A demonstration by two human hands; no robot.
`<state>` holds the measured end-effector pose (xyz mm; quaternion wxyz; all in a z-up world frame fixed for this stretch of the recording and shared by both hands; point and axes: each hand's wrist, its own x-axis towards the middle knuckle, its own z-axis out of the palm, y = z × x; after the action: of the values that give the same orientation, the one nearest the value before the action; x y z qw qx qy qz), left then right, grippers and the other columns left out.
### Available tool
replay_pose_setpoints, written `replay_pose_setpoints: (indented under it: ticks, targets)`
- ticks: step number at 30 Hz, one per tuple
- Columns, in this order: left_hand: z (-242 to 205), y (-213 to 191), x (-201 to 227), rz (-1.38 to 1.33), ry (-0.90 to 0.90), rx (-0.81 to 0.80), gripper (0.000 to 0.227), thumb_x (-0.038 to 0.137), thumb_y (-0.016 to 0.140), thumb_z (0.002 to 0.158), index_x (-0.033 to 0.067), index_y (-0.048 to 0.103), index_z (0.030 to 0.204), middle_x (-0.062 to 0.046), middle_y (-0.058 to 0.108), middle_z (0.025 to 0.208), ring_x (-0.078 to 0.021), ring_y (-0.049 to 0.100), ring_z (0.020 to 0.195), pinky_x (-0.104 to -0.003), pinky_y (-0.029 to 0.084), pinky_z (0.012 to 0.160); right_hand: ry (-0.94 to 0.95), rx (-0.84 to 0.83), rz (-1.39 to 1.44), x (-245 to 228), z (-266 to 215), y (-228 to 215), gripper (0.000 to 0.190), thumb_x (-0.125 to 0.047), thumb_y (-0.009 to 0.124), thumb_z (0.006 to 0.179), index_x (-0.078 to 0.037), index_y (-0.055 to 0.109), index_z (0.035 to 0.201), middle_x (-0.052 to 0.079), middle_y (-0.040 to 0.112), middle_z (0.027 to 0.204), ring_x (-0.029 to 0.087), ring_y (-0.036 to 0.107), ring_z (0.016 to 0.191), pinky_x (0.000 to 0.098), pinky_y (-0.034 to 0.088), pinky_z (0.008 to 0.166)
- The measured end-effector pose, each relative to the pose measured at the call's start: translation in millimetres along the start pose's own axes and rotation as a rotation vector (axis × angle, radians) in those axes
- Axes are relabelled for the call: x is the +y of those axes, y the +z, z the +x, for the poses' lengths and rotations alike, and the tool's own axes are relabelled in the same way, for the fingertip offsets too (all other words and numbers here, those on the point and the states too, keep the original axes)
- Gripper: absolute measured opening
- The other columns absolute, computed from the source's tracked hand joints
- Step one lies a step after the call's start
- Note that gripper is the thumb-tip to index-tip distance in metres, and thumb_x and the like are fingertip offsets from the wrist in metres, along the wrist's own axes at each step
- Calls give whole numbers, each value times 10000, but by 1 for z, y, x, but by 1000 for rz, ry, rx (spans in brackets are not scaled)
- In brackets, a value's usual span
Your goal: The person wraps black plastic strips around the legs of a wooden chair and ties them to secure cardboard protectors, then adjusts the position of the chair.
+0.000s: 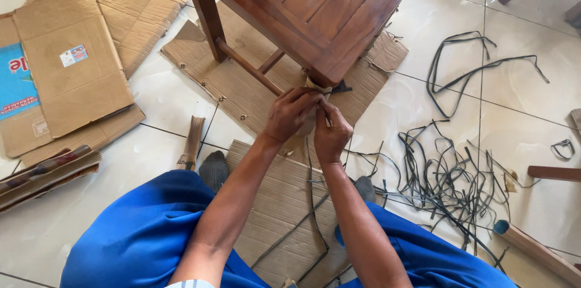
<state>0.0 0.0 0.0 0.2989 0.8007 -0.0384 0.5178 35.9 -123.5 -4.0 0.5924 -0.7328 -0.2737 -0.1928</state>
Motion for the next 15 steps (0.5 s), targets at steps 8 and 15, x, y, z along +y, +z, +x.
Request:
replay_pose_setpoints:
  ticks: [8, 15]
  targets:
    - [4, -2, 14, -64, -121, 18, 98, 72, 707, 975, 116, 772, 1033, -97, 733, 922, -312, 739, 815, -397, 614, 718, -4, -15, 40, 11, 2, 1, 173, -6, 740, 895, -112, 784, 1025, 90, 777, 873, 243, 777, 854, 344, 614, 758]
    - [-9, 3, 19, -197, -426, 50, 122, 94, 775, 939, 126, 783, 1057, -120, 746, 876, -348, 743, 841, -432, 593, 708, 86, -116, 246, 29, 3, 2, 120, 18, 710, 940, -23, 738, 1049, 146, 724, 867, 240, 753, 878, 393, 605, 805]
